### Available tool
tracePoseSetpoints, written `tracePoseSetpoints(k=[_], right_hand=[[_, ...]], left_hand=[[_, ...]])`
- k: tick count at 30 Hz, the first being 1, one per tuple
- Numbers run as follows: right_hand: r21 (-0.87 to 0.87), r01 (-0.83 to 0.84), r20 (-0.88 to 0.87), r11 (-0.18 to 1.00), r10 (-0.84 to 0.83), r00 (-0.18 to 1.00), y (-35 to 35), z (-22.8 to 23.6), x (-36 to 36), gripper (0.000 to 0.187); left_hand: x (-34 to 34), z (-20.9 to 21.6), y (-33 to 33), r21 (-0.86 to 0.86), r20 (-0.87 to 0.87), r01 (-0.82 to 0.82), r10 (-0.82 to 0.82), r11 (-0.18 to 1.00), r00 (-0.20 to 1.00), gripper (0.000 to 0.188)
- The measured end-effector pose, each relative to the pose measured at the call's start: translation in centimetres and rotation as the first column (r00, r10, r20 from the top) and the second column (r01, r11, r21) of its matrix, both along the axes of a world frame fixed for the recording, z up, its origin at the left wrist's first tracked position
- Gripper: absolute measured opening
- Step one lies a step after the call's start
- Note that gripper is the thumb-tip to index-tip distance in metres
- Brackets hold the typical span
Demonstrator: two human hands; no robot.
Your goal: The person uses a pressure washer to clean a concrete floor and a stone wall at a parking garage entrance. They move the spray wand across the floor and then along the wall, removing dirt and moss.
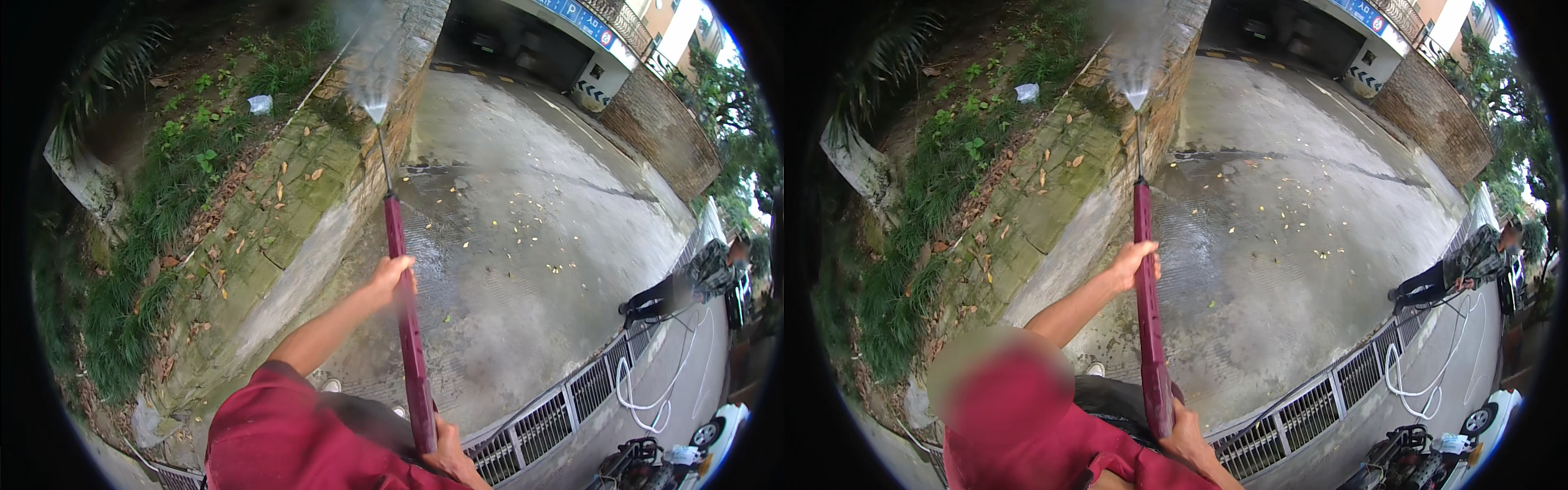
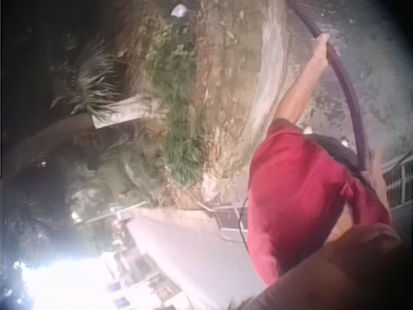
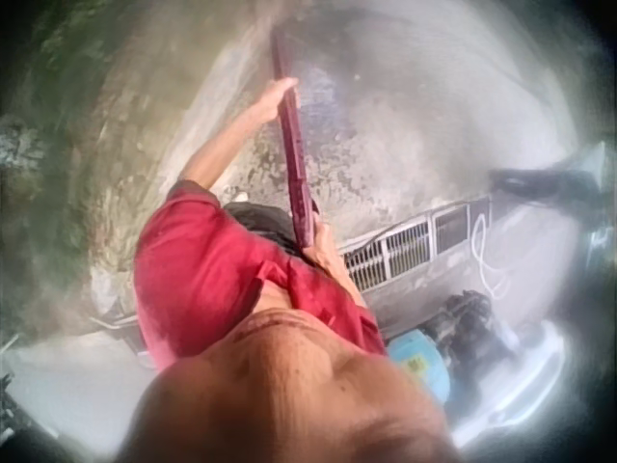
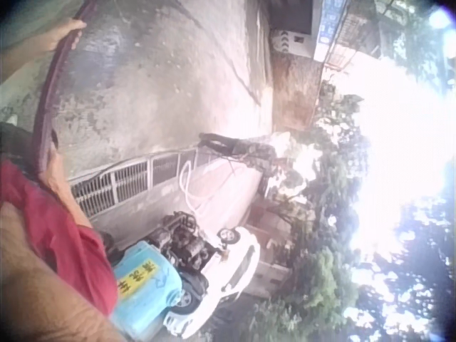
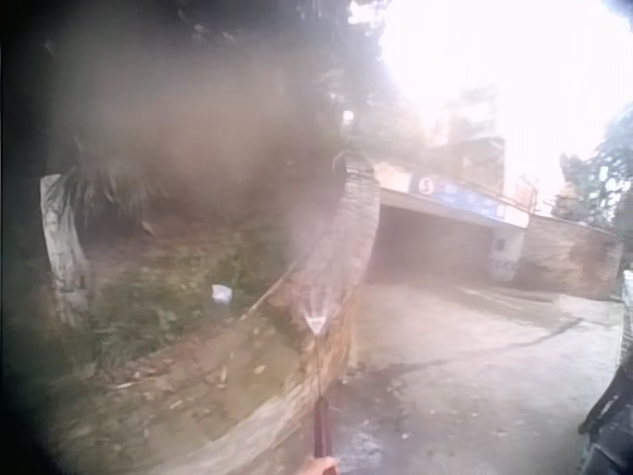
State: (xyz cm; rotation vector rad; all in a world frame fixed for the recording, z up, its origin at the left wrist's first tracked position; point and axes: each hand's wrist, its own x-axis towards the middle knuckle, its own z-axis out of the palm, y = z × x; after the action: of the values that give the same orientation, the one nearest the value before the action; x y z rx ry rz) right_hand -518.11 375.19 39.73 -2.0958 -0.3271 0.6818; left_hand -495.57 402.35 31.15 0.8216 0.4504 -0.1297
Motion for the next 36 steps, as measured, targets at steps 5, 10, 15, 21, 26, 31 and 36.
tracePoseSetpoints(k=[5, 10, 15, 21, 26, 31, 36], right_hand=[[-0.063, 0.027, -0.029, 0.998, -0.029, 0.999, 5.0, -0.7, -0.3, 0.035], [0.028, 0.047, 0.168, 0.999, -0.051, 0.985, 13.3, -1.2, 4.0, 0.029], [-0.002, 0.055, 0.216, 0.998, -0.053, 0.975, 15.1, -1.9, 2.9, 0.032], [-0.046, 0.084, -0.002, 0.995, -0.085, 0.996, 11.1, -1.3, -2.3, 0.033], [-0.034, 0.125, 0.107, 0.992, -0.121, 0.987, 13.2, -2.6, -0.7, 0.035], [-0.015, 0.217, 0.288, 0.976, -0.204, 0.936, 18.2, -2.2, 5.0, 0.039], [0.107, 0.262, 0.321, 0.959, -0.282, 0.904, 22.0, 0.4, 12.0, 0.032]], left_hand=[[0.4, -0.5, 3.8, -0.014, -0.034, -0.039, 0.038, 0.999, 0.999, 0.018], [6.7, 1.8, 11.7, 0.010, 0.073, 0.003, -0.004, 1.000, 0.997, 0.018], [6.2, 1.6, 13.6, 0.001, 0.077, 0.040, -0.040, 0.999, 0.996, 0.017], [-0.5, -1.6, 9.4, -0.015, -0.041, 0.002, -0.003, 1.000, 0.999, 0.020], [2.6, 0.1, 10.4, 0.023, 0.041, 0.047, -0.048, 0.999, 0.998, 0.022], [9.9, 5.2, 13.3, -0.018, 0.232, 0.124, -0.116, 0.992, 0.966, 0.029], [9.7, 6.9, 13.9, -0.112, 0.315, 0.255, -0.209, 0.960, 0.926, 0.056]])
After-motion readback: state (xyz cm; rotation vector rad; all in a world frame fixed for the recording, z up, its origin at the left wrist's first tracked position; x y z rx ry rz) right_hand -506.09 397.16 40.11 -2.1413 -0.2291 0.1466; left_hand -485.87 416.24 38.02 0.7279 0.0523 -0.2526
